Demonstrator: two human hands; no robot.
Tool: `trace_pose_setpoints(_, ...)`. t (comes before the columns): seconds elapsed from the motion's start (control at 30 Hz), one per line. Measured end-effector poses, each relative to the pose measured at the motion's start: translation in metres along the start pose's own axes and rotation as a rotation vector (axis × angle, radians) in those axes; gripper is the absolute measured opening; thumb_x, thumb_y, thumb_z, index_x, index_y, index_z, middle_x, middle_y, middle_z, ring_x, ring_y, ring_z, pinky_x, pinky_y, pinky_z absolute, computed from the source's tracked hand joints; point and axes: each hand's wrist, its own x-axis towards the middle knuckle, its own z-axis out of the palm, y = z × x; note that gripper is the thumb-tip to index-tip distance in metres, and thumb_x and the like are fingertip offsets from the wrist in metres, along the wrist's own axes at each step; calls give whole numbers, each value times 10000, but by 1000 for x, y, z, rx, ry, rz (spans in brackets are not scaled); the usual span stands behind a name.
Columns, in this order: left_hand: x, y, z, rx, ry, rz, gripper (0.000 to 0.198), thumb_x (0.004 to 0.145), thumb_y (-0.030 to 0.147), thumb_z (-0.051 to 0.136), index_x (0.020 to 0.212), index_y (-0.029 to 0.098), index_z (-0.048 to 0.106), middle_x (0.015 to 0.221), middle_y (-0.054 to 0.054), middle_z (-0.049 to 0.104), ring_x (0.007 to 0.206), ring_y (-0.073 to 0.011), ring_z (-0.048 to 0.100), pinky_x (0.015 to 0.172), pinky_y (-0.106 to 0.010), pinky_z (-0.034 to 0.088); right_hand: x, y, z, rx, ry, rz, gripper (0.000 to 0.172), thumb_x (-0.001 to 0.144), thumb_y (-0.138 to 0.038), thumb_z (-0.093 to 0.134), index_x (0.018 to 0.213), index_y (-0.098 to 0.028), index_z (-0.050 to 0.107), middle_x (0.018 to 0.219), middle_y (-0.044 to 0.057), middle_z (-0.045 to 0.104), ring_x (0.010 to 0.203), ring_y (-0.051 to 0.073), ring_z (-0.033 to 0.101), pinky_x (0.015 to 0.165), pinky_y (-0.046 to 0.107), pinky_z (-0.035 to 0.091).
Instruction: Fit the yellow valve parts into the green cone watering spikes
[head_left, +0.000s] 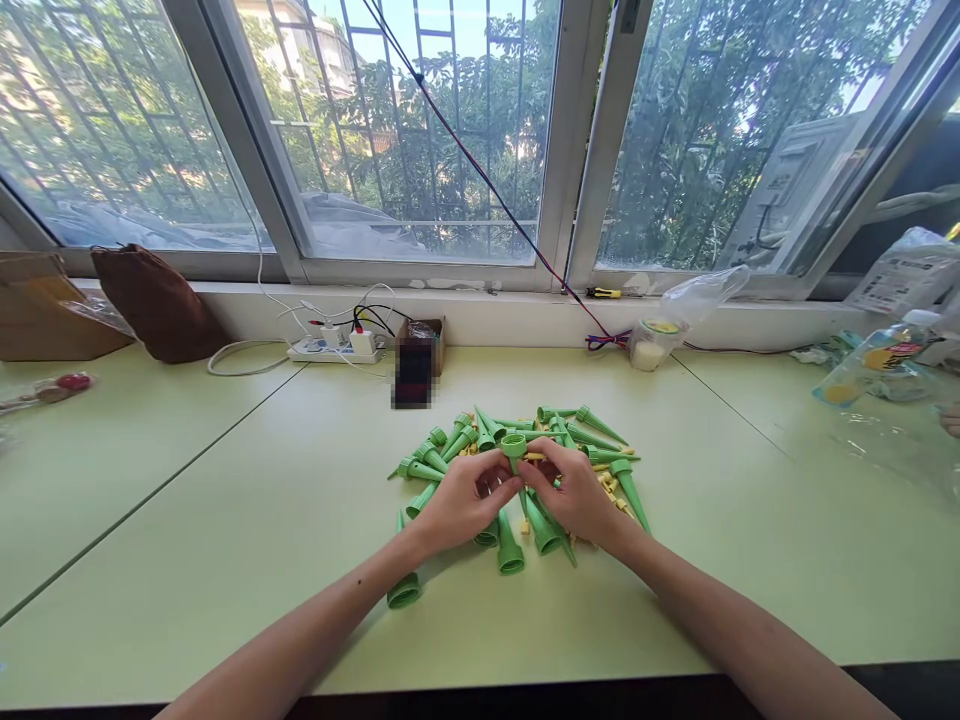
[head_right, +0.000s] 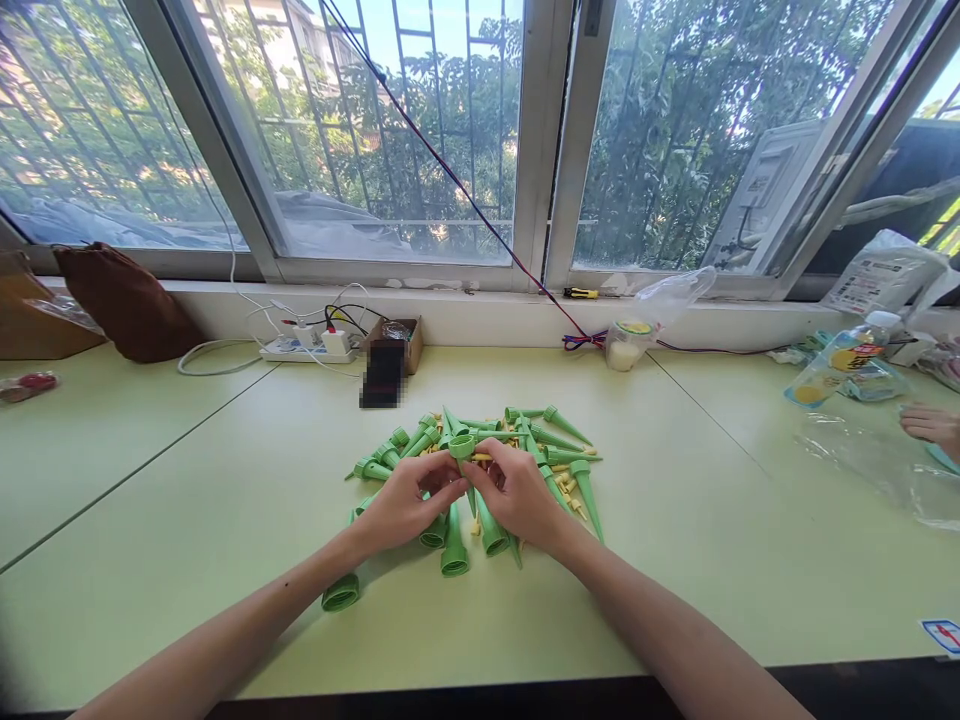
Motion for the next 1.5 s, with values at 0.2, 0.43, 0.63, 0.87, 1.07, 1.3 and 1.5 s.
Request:
trace_pose_setpoints(0.2, 0, 0, 0, 2, -3, -5, 236, 914, 346, 543, 760, 170, 570, 628, 24, 520, 563, -109, 415, 515, -232, 338, 0, 1, 1, 7, 12, -6, 158, 977, -322, 515, 911, -200, 592, 721, 2, 598, 589, 144, 513, 576, 269, 409)
trace_pose_setpoints(0.43, -1, 0, 1, 1, -5, -18, 277, 925, 355, 541, 718, 173, 516, 617, 30, 500, 567, -105, 420, 521, -229, 337, -1, 5, 1, 1, 36, 0, 230, 987, -288, 480, 775, -205, 516, 637, -27, 503, 547, 127, 442, 542, 257, 364)
trace_pose_setpoints(0.63, -1, -1, 0, 8, 0, -4, 232, 928, 323, 540, 757, 166, 552, 620, 35, 507, 565, -98, 424, 527, -223, 353, 0, 3, 0, 9, 22, -1, 165, 975, -299, 516, 872, -193, 591, 731, 8, 601, 603, 142, 526, 579, 263, 414)
trace_pose_setpoints(0.87, 0, -2, 0, 26, 3, 25, 184, 926, 261, 536, 778, 162, 583, 618, 41, 527, 565, -92, 439, 538, -217, 357, -1, 0, -1, 5, -10, -11, 98, 945, -274, 569, 926, -196, 626, 798, 22, 648, 640, 152, 555, 593, 267, 447)
trace_pose_setpoints(1.07, 0, -2, -1, 23, 19, 38, 193, 915, 226, 540, 734, 163, 562, 597, 49, 517, 554, -86, 427, 526, -210, 342, 2, -1, -1, -25, 3, -5, 89, 930, -273, 589, 905, -195, 624, 802, 24, 642, 648, 152, 543, 593, 264, 435)
trace_pose_setpoints(1.3, 0, -3, -1, 41, 29, 42, 221, 911, 233, 547, 701, 163, 541, 580, 54, 510, 550, -84, 431, 530, -212, 335, 1, -3, -1, -32, -4, -14, 94, 930, -273, 591, 901, -189, 621, 774, 13, 618, 623, 141, 516, 584, 255, 423)
trace_pose_setpoints(1.5, 0, -2, -1, 43, 37, 37, 227, 908, 226, 541, 689, 163, 538, 582, 48, 521, 555, -89, 441, 529, -215, 336, 1, -2, -1, -13, -10, -7, 86, 924, -270, 610, 894, -189, 609, 758, 3, 609, 632, 142, 548, 602, 254, 445)
